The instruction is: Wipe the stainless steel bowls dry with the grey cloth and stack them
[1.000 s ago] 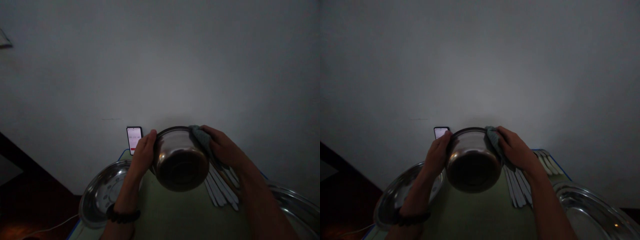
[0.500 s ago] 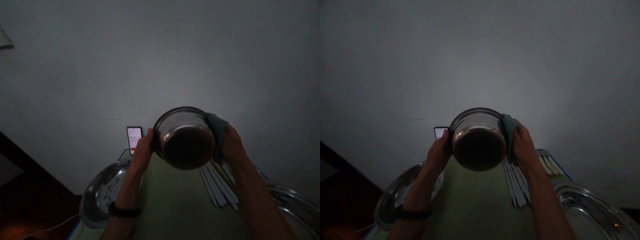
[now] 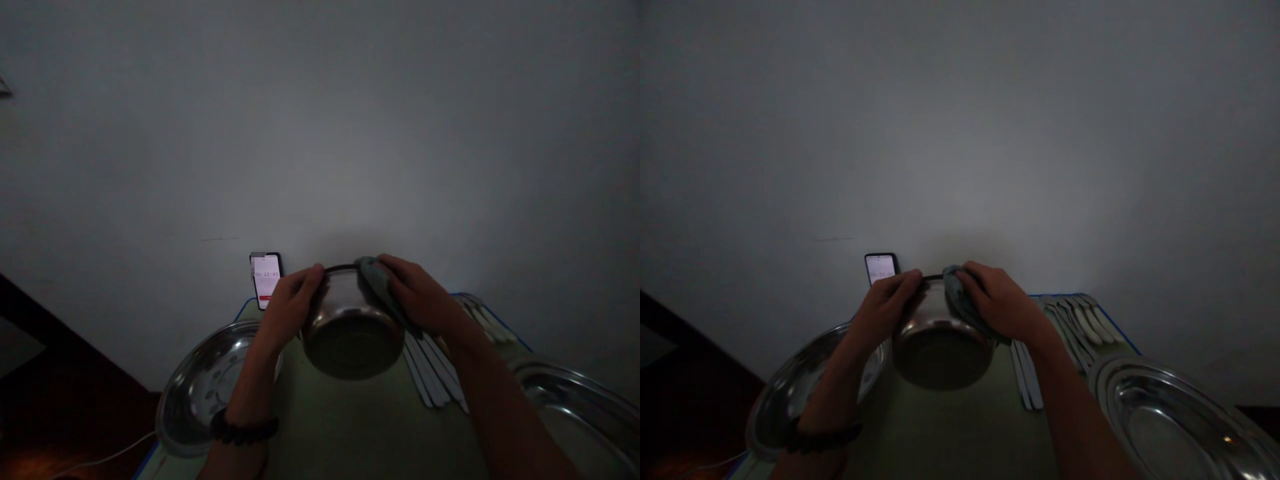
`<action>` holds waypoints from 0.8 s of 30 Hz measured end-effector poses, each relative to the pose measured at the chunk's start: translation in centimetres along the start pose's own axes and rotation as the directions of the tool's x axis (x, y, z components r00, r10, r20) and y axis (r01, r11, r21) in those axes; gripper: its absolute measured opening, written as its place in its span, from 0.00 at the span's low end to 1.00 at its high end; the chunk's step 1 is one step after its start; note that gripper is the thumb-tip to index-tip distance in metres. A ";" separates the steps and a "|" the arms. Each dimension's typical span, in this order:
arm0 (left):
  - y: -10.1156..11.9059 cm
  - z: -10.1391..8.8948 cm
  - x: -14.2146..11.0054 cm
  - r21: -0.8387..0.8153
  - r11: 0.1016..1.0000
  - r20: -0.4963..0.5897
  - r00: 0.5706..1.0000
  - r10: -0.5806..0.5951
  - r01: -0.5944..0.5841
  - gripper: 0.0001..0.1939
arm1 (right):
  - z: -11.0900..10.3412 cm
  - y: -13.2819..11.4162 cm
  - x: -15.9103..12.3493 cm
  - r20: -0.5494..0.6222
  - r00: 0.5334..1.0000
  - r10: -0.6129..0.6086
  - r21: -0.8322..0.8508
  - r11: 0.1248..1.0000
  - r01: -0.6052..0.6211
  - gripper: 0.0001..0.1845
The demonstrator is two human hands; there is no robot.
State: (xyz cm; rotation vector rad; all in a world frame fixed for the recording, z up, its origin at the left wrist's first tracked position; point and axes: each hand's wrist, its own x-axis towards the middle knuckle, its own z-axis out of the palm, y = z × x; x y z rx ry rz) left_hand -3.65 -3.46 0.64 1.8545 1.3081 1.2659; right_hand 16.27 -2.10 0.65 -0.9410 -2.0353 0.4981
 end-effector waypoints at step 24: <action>-1.5 -0.7 0.9 -0.641 0.767 -0.227 0.947 -0.227 0.030 0.19 | 0.4 2.0 0.1 -0.420 0.891 0.175 0.377 0.926 -0.004 0.16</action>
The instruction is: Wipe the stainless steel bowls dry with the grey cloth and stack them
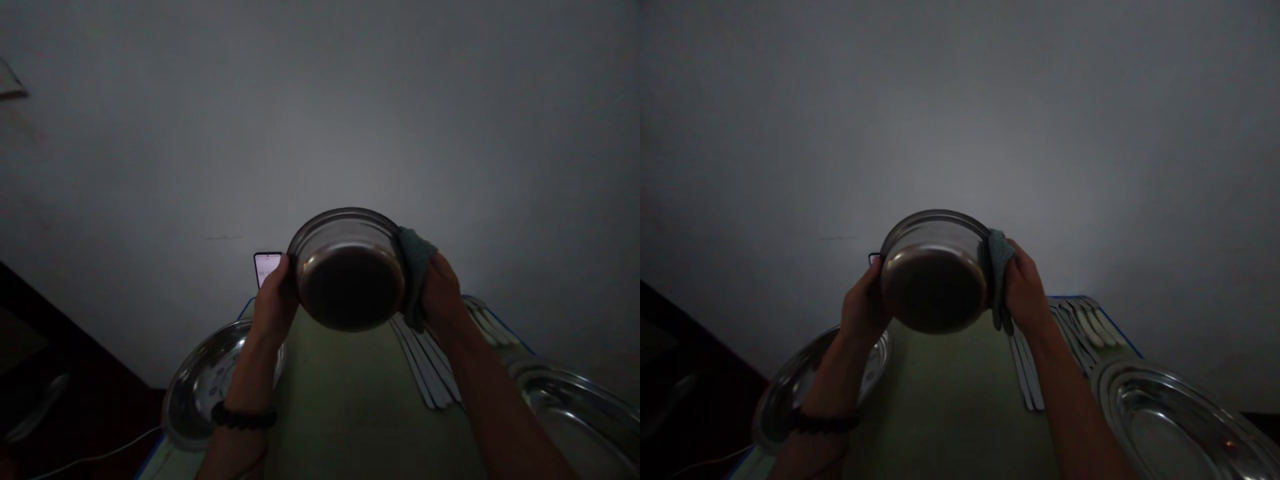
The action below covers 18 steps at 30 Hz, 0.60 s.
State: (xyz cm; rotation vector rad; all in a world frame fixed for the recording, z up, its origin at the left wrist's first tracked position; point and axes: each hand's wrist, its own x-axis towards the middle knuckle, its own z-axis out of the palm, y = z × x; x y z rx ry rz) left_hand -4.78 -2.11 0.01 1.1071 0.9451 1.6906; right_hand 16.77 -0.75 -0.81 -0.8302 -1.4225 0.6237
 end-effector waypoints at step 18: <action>0.7 1.1 -1.3 0.511 0.846 0.222 0.974 0.042 -0.153 0.19 | 0.3 -2.1 -0.4 0.367 0.929 -0.055 -0.233 0.961 0.149 0.16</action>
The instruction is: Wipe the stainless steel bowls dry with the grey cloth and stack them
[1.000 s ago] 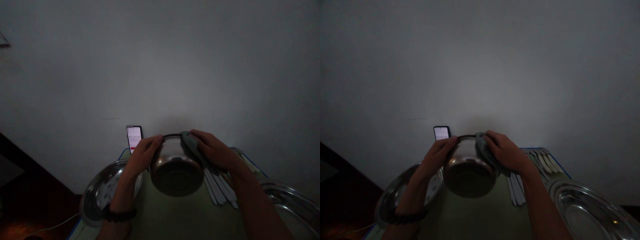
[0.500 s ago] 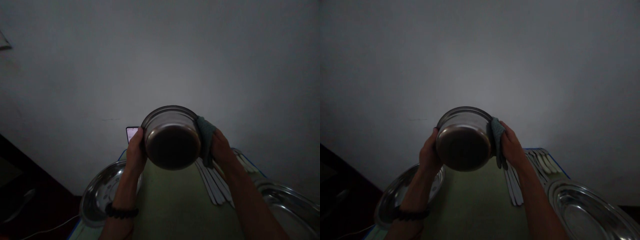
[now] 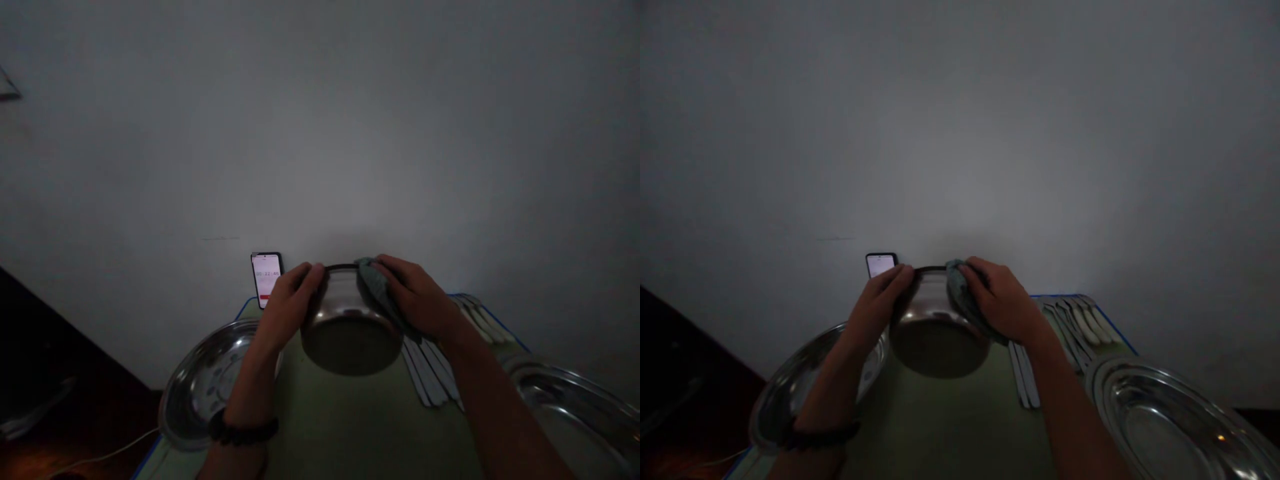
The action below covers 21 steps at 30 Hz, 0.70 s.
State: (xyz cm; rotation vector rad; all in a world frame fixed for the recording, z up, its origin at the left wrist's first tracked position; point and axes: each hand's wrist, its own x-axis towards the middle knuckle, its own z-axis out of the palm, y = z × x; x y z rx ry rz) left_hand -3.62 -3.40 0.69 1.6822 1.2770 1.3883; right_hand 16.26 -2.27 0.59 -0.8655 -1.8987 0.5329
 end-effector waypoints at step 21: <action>0.5 -0.6 -0.5 0.056 0.998 0.118 0.993 0.013 -0.019 0.20 | -0.5 0.5 -0.4 0.017 0.999 0.038 0.091 0.995 -0.039 0.15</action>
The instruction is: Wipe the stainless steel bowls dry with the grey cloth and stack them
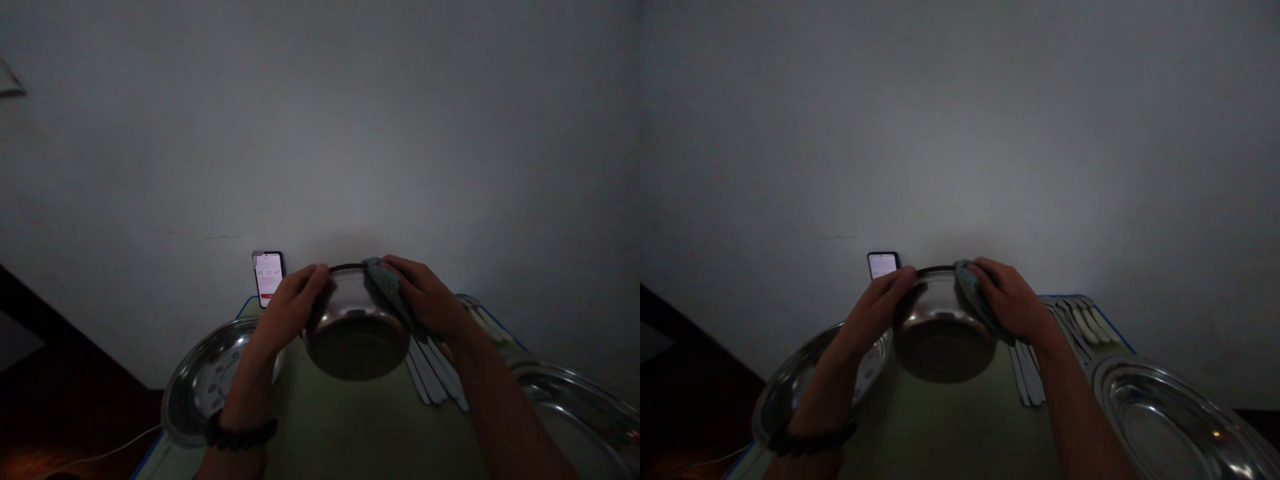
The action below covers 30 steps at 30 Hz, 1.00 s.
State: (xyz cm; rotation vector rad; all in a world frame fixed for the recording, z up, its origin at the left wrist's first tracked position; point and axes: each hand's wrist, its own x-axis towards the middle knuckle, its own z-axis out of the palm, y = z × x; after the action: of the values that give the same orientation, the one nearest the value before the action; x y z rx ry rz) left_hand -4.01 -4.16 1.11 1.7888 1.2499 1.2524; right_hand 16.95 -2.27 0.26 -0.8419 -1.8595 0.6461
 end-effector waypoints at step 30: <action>-0.5 -0.1 -0.2 -0.163 0.985 -0.054 0.996 -0.069 0.059 0.18 | -0.5 1.1 0.0 -0.003 0.987 0.163 0.209 0.965 -0.158 0.14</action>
State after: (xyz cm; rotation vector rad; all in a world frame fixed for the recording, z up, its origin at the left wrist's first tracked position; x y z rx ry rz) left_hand -4.28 -4.15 0.70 1.5954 1.1933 1.3394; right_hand 17.71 -1.61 -0.34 -0.8623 -1.6825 0.9139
